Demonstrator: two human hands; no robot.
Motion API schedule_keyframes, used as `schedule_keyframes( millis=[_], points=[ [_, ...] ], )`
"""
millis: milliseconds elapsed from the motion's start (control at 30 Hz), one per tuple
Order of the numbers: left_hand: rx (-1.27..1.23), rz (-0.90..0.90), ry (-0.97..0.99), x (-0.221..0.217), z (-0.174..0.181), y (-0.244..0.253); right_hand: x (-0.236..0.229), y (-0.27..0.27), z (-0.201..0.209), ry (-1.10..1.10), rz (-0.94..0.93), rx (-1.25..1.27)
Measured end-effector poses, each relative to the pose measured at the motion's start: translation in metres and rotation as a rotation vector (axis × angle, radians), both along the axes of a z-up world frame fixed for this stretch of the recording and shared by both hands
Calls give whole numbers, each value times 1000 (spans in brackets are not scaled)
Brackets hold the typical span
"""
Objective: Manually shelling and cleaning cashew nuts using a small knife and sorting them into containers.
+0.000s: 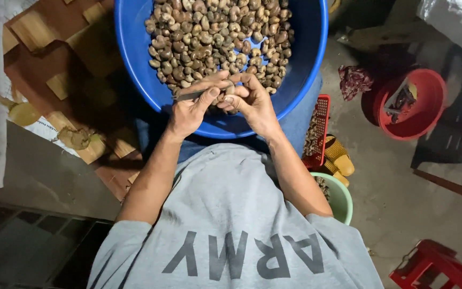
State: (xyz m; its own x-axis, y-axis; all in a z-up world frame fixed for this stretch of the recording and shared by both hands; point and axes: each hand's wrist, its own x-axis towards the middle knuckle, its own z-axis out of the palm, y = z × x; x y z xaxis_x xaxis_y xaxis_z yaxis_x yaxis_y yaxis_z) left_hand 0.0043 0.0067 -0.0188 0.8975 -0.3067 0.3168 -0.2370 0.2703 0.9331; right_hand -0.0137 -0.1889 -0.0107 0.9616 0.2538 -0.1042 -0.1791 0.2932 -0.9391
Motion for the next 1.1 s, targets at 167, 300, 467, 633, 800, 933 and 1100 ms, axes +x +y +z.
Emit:
schedule_keyframes(
  millis=[167, 300, 467, 633, 800, 933, 1100],
  points=[
    [-49, 85, 29, -3, 1, -5, 0, 4, 4, -3, -3, -29],
    [-35, 106, 48, -4, 8, -6, 2, 4, 4, 29, 16, -27],
    [-36, 121, 68, -6, 4, -9, 3, 2, 9, 84, 8, -14],
    [30, 177, 48, -3, 14, -7, 4, -1, 3, 152, -26, 49],
    [39, 203, 78, -5, 3, -8, 3, 0, -1, 130, -58, -24],
    [32, 151, 59, -6, 10, -7, 0, 4, 1, 111, -69, -74],
    [43, 184, 58, -5, 1, -10, -2, 8, 5, 37, -56, -187]
  ],
)
